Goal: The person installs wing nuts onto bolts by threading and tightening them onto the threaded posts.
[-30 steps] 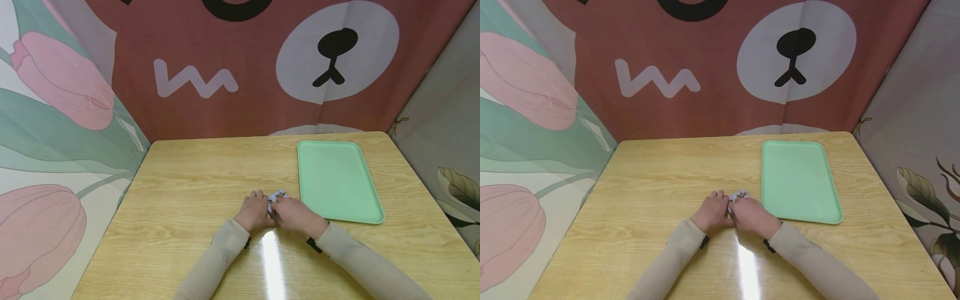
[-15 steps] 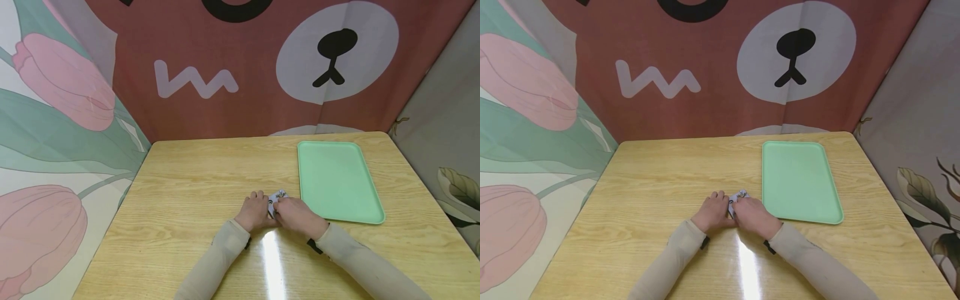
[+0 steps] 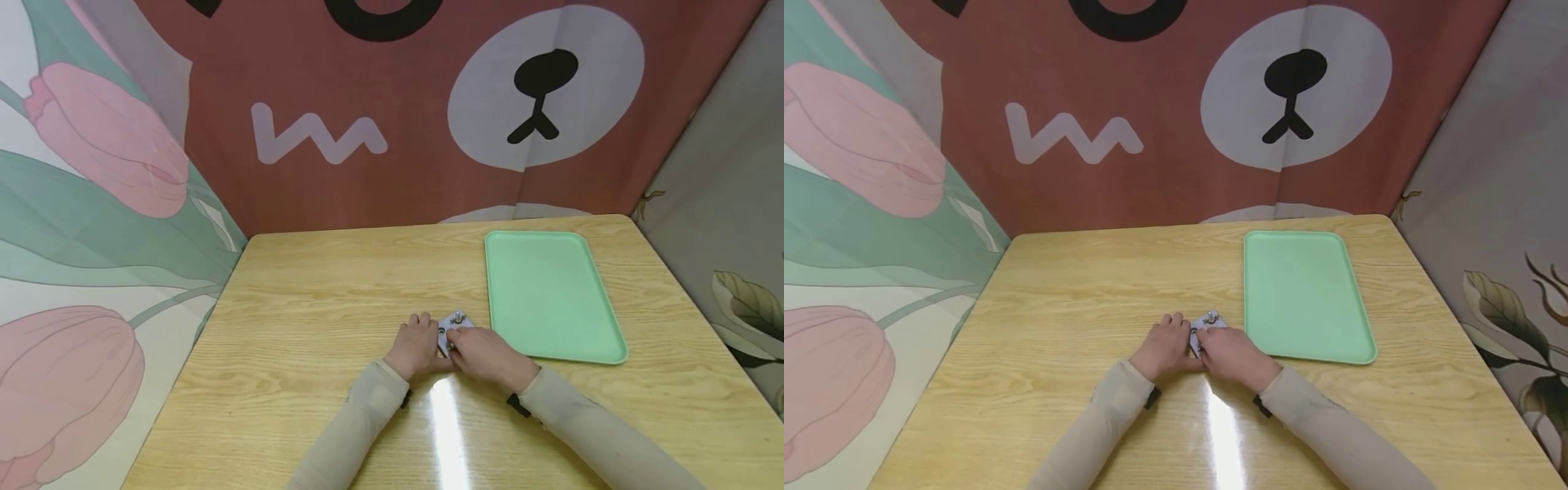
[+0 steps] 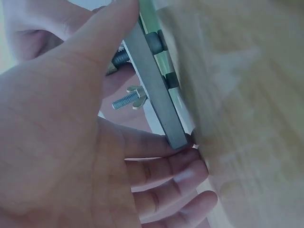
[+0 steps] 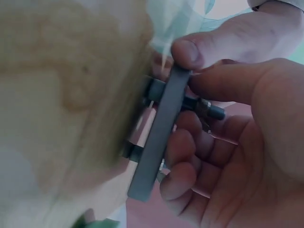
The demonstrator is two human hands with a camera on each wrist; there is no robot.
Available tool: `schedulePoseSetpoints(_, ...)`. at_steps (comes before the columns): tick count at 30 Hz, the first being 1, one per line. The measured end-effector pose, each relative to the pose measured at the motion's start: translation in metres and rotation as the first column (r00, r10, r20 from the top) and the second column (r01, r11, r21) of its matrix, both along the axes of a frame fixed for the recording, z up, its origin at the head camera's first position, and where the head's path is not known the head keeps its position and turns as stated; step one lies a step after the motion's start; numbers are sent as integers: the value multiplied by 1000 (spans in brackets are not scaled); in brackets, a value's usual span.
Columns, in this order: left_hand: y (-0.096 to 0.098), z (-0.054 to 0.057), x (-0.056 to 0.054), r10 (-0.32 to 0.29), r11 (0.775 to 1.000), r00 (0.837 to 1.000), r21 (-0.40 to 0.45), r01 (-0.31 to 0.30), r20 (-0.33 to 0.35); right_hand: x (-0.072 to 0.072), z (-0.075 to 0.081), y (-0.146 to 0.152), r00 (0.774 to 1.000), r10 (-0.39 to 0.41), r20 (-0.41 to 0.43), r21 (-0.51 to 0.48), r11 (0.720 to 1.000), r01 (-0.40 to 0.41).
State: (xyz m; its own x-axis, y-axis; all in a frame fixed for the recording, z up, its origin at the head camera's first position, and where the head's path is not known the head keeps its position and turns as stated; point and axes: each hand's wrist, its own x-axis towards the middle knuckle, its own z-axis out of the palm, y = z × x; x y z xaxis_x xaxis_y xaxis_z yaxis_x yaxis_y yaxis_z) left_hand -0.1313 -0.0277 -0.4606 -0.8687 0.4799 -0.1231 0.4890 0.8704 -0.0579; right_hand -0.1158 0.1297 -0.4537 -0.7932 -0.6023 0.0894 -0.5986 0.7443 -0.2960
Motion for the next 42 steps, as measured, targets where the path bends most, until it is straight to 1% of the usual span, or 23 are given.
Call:
schedulePoseSetpoints(3,0,-1,1,-1,1000,1000,-4,1,-12,1,-2,1,1000,2,3,-8,1000,-2)
schedulePoseSetpoints(8,1,-2,2,-2,1000,1000,-10,2,-23,3,-2,2,1000,-2,-26,3,1000,2)
schedulePoseSetpoints(12,2,-3,4,9,1000,1000,-5,-9,-7,6,-2,2,998,-6,-66,18,1000,7)
schedulePoseSetpoints(15,2,-5,5,21,1000,1000,6,-22,11,8,-1,2,997,-15,-81,25,1000,17)
schedulePoseSetpoints(17,2,-5,5,23,1000,1000,10,-23,12,7,-1,1,997,-17,-75,19,1000,18)
schedulePoseSetpoints(21,1,-5,5,9,1000,1000,6,-9,-11,6,-1,-2,998,-3,-64,10,1000,4)
schedulePoseSetpoints(28,-1,-3,2,-7,1000,1000,-10,7,0,6,3,-5,997,26,-79,41,999,-23)
schedulePoseSetpoints(36,-1,-3,1,-16,1000,1000,-11,16,-25,6,11,-4,996,58,-69,75,996,-53)
schedulePoseSetpoints(39,-1,-4,1,-13,1000,1000,-7,13,-14,5,11,-4,997,58,-51,72,996,-54)
schedulePoseSetpoints(42,-1,-3,0,-8,1000,1000,0,8,-1,5,10,-4,999,45,-15,60,997,-44)
